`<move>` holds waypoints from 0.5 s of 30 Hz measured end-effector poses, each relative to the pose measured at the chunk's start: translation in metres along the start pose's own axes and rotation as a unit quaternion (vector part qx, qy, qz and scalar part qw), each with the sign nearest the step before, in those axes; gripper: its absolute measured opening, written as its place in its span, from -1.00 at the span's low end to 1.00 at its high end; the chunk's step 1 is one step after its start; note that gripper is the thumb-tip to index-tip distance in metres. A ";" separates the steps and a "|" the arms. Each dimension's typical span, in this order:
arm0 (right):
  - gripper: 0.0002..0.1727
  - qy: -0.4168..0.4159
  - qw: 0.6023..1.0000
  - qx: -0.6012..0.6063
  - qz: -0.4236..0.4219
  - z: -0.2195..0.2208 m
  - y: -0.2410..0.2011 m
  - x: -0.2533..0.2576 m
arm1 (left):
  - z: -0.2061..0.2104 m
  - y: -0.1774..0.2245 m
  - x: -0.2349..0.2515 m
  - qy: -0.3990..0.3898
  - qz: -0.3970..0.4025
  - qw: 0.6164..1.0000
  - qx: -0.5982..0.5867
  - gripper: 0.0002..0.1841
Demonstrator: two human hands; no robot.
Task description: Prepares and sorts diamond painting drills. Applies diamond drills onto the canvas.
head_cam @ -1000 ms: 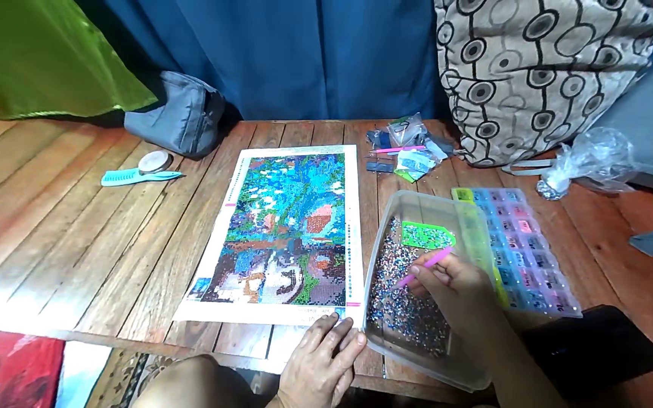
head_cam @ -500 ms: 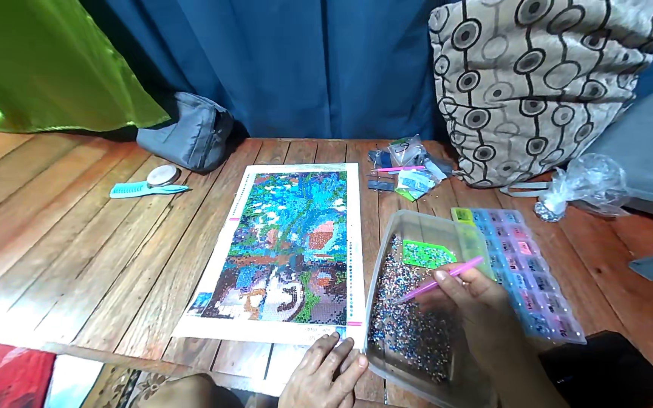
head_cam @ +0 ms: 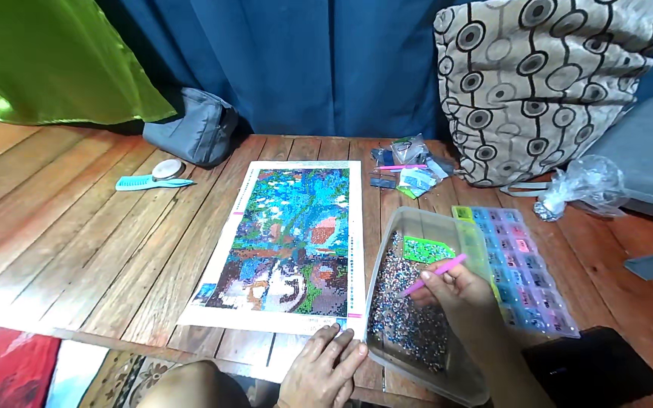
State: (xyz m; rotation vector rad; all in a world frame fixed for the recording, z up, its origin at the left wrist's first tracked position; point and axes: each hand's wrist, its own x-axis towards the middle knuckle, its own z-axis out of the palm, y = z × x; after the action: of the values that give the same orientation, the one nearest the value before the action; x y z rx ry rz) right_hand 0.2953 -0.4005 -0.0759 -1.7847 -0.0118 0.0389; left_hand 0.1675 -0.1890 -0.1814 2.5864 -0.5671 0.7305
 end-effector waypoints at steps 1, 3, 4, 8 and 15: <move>-0.94 -0.007 1.000 -0.026 0.003 0.001 -0.001 0.000 | 0.000 0.000 0.000 0.000 0.001 1.000 0.001 -0.63; -0.93 -0.024 0.997 -0.072 0.011 0.001 -0.003 -0.001 | -0.001 0.000 0.001 -0.001 0.003 1.000 -0.001 -0.63; -0.93 -0.032 0.996 -0.087 0.009 0.001 -0.003 -0.001 | 0.000 0.000 0.001 0.000 0.003 1.000 -0.001 -0.63; -0.91 -0.058 0.991 -0.123 -0.014 0.002 0.000 -0.001 | 0.000 0.000 0.000 0.002 0.003 1.000 0.006 -0.63; -0.91 -0.102 0.982 -0.155 -0.042 0.002 0.006 -0.001 | -0.001 0.000 0.002 0.003 0.003 1.000 -0.001 -0.63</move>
State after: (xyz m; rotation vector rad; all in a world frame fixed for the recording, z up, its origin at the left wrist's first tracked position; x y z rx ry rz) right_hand 0.2944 -0.3997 -0.0821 -2.0829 -0.2533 0.1669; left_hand 0.1683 -0.1894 -0.1796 2.5816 -0.5724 0.7384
